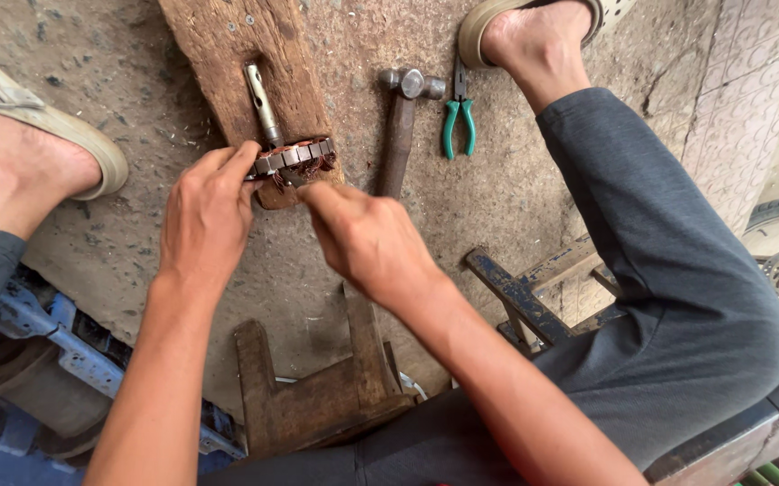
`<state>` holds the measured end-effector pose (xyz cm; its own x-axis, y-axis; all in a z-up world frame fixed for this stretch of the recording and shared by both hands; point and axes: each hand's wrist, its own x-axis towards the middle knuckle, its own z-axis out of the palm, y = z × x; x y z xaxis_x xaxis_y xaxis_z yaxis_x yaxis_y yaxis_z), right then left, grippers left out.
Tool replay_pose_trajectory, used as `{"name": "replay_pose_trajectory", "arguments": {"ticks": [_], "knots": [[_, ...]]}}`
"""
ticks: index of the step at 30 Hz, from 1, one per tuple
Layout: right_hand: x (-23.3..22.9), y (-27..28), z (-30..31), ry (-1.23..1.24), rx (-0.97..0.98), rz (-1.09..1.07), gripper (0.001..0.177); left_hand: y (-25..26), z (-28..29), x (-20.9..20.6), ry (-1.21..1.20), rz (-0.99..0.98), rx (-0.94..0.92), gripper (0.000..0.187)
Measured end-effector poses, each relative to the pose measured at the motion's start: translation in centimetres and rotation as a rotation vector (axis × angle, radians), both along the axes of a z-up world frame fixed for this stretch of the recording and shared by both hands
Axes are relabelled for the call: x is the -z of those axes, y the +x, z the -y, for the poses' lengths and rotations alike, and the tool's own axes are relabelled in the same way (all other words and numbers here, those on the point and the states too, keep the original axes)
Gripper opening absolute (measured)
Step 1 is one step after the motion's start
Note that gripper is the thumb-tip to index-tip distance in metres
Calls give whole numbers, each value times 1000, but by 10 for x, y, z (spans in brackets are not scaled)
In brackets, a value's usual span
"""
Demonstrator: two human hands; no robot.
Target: The person uses a hammer and a screwdriver to repeatedly strike and pry at a small electrical component mounted on a wooden block. They adjust the component's position multiple times while working on it.
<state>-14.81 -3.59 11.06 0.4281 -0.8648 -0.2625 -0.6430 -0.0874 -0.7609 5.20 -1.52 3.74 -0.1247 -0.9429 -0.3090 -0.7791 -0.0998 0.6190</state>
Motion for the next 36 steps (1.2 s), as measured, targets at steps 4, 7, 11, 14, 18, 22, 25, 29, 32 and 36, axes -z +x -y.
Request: {"name": "replay_pose_trajectory", "arguments": {"ticks": [4,7,11,14,18,22,25,29,32,36], "knots": [[5,-8,9,48,6,86,14,2,-2,1,26,-69,-60,44],[8,-10,14,-32,4,109,15,5,3,0,4,-114,-89,42],[11,-9,12,-16,-74,-4,19,5,-1,2,26,-122,-100,42],[15,1,19,-18,-134,-79,19,3,-1,4,51,-73,-67,49],[24,13,26,-66,-180,-95,17,-8,-10,7,-50,-130,-26,64],[30,6,26,-58,-120,-71,12,-12,-15,4,-30,-72,-102,71],[33,5,20,-111,-11,-5,17,-18,-11,3,-15,-95,-138,72],[34,7,9,-94,17,34,24,-27,-19,2,20,-68,-161,79],[31,4,15,-77,45,55,20,-30,-13,1,52,-81,-192,82],[27,-2,9,-82,80,100,21,-31,-16,-3,37,-131,-209,86]]}}
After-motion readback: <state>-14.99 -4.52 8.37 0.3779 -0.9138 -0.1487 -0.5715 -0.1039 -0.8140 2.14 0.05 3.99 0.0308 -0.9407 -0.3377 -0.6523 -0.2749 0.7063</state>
